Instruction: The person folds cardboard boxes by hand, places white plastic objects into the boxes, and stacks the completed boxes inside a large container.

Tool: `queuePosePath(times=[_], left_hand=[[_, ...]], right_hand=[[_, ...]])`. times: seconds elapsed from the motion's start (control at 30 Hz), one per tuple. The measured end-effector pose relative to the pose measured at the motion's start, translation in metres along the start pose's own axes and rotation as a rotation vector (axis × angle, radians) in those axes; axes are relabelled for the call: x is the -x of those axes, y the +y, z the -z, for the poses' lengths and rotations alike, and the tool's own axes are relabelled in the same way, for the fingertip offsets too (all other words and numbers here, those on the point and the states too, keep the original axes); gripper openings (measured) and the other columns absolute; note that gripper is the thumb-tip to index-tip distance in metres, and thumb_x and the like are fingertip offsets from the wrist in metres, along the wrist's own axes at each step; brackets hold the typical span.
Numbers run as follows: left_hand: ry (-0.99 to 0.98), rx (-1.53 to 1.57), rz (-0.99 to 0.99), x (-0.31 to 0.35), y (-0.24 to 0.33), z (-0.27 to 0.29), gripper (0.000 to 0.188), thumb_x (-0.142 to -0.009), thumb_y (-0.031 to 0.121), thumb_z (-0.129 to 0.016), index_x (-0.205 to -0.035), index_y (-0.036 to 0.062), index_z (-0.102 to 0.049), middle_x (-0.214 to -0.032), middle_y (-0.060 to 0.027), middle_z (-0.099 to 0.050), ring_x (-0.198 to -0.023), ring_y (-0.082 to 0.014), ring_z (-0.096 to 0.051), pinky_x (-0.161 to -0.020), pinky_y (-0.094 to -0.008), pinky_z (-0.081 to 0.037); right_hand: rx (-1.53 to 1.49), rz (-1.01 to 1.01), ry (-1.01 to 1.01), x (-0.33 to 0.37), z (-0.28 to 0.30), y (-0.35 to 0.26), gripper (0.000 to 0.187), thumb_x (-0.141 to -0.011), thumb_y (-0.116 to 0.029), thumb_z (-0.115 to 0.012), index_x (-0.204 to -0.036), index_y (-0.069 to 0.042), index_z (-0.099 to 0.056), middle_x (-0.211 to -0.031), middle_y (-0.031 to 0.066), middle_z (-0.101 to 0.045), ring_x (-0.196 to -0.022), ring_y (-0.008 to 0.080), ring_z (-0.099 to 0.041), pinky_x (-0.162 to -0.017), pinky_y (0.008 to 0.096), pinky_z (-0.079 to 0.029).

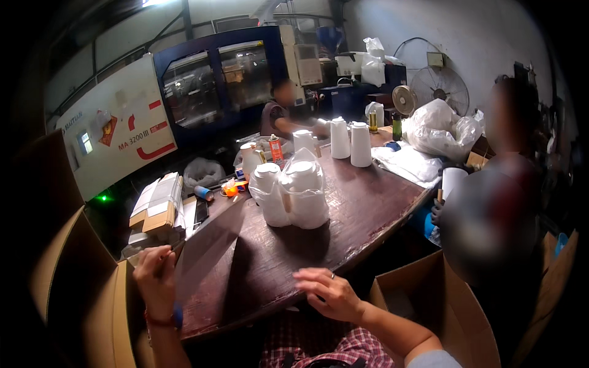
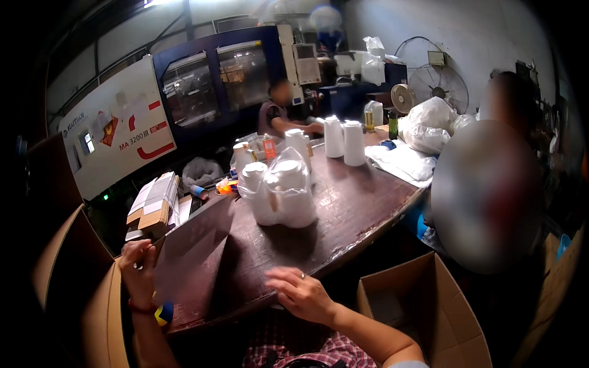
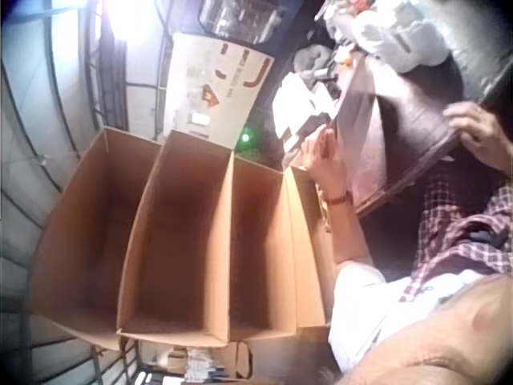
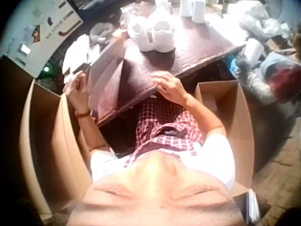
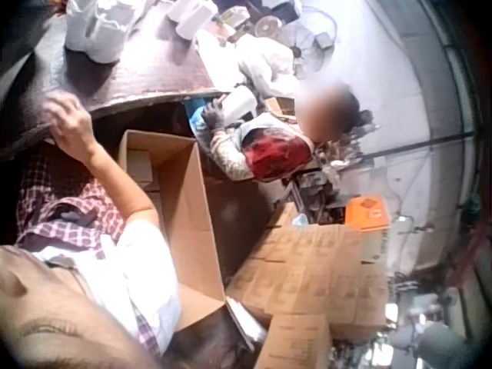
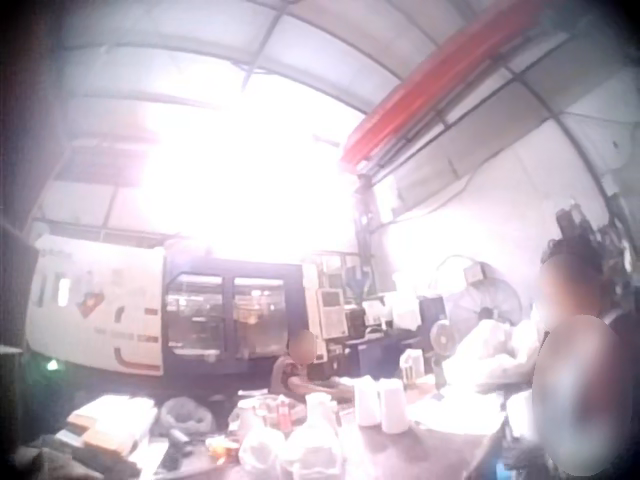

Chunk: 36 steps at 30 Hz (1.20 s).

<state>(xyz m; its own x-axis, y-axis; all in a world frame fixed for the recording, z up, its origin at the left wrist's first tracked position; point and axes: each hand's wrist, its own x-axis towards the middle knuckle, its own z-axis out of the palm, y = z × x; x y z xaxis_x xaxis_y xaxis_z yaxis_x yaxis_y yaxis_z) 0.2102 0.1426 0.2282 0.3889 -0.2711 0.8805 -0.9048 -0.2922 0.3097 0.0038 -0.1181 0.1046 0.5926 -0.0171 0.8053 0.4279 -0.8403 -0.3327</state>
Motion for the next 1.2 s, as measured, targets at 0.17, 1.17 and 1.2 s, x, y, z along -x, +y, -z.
queuePosePath(times=[0.17,1.17,1.2], left_hand=[[-0.062,0.045,-0.277,-0.004,0.114,0.062,0.033,-0.078,0.002,-0.074,-0.105,0.0049,-0.056,-0.081,-0.0062,-0.057,-0.075,-0.0161,-0.055,-0.076,-0.0346,-0.050],[-0.039,0.708,0.507,0.023,0.027,-0.001,0.026,-0.088,0.019,-0.072,-0.106,0.0021,-0.064,-0.094,-0.0070,-0.066,-0.081,-0.0103,-0.063,-0.069,-0.0207,-0.051],[-0.035,0.730,0.548,0.020,0.034,0.000,0.014,-0.088,0.014,-0.072,-0.090,0.0022,-0.065,-0.072,0.0030,-0.060,-0.062,-0.0036,-0.053,-0.059,-0.0179,-0.043]], right_hand=[[0.148,0.214,0.181,-0.071,0.033,-0.074,0.056,-0.086,-0.031,-0.071,-0.132,-0.008,-0.049,-0.140,0.0146,-0.050,-0.131,0.0311,-0.047,-0.107,0.0478,-0.038],[-0.797,-0.460,0.322,-0.107,0.038,-0.027,0.028,-0.094,-0.013,-0.062,-0.117,0.001,-0.054,-0.096,0.0035,-0.062,-0.086,0.0071,-0.057,-0.072,0.0236,-0.048],[-0.775,-0.491,0.327,-0.109,0.038,-0.026,0.028,-0.094,-0.013,-0.062,-0.117,0.001,-0.054,-0.096,0.0038,-0.062,-0.086,0.0078,-0.057,-0.071,0.0238,-0.049]])
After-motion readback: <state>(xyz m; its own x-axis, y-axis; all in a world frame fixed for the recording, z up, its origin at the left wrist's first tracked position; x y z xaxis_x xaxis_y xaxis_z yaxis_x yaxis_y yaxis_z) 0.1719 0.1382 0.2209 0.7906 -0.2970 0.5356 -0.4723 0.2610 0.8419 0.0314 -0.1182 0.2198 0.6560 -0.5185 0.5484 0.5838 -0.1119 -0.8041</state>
